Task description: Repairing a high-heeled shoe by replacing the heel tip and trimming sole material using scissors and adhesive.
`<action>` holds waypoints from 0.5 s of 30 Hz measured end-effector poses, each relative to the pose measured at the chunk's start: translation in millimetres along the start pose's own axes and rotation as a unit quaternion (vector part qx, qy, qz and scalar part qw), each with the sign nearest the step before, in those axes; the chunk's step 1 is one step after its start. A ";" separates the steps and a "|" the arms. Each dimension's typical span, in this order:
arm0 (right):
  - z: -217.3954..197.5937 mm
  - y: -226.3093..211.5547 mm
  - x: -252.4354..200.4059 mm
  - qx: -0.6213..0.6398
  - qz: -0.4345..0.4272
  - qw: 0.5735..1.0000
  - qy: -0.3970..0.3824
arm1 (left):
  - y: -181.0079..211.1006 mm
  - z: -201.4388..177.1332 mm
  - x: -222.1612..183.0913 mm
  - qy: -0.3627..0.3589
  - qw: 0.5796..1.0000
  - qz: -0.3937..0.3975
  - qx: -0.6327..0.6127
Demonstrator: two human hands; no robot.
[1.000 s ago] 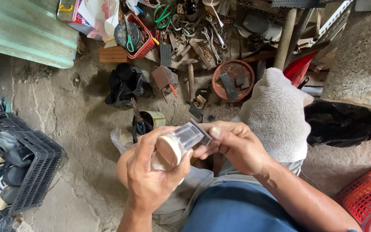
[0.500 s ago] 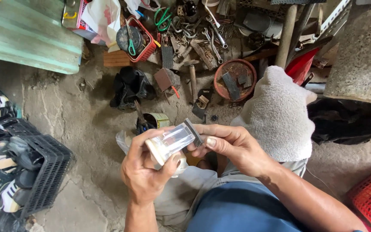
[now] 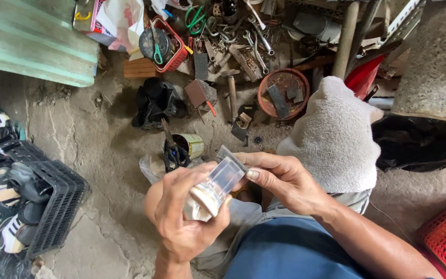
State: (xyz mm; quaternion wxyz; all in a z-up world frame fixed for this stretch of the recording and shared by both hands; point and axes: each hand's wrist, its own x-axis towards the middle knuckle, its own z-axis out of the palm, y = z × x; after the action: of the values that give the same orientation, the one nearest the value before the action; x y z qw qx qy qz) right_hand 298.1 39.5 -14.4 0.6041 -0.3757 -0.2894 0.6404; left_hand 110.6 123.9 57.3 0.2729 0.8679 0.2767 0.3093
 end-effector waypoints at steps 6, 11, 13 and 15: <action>3.5 2.7 3.3 -0.019 -0.015 1.000 0.007 | -9.7 -0.6 10.3 -0.028 0.997 -0.050 -0.049; 1.8 13.6 8.8 0.035 0.000 0.999 0.039 | -7.9 -5.8 31.3 -0.070 0.983 -0.161 -0.061; -0.6 19.6 10.6 0.044 0.009 0.998 0.048 | -6.8 -6.9 39.1 -0.076 0.977 -0.186 -0.066; -2.4 24.0 12.0 0.051 0.018 0.997 0.055 | -5.2 -6.7 45.4 -0.081 0.972 -0.211 -0.071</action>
State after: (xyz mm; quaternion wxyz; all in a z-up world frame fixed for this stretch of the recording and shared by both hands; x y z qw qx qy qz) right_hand 286.8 48.7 -37.1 0.6257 -0.3842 -0.2158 0.6437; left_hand 134.1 159.0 75.9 0.4145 0.7907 0.4075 0.1924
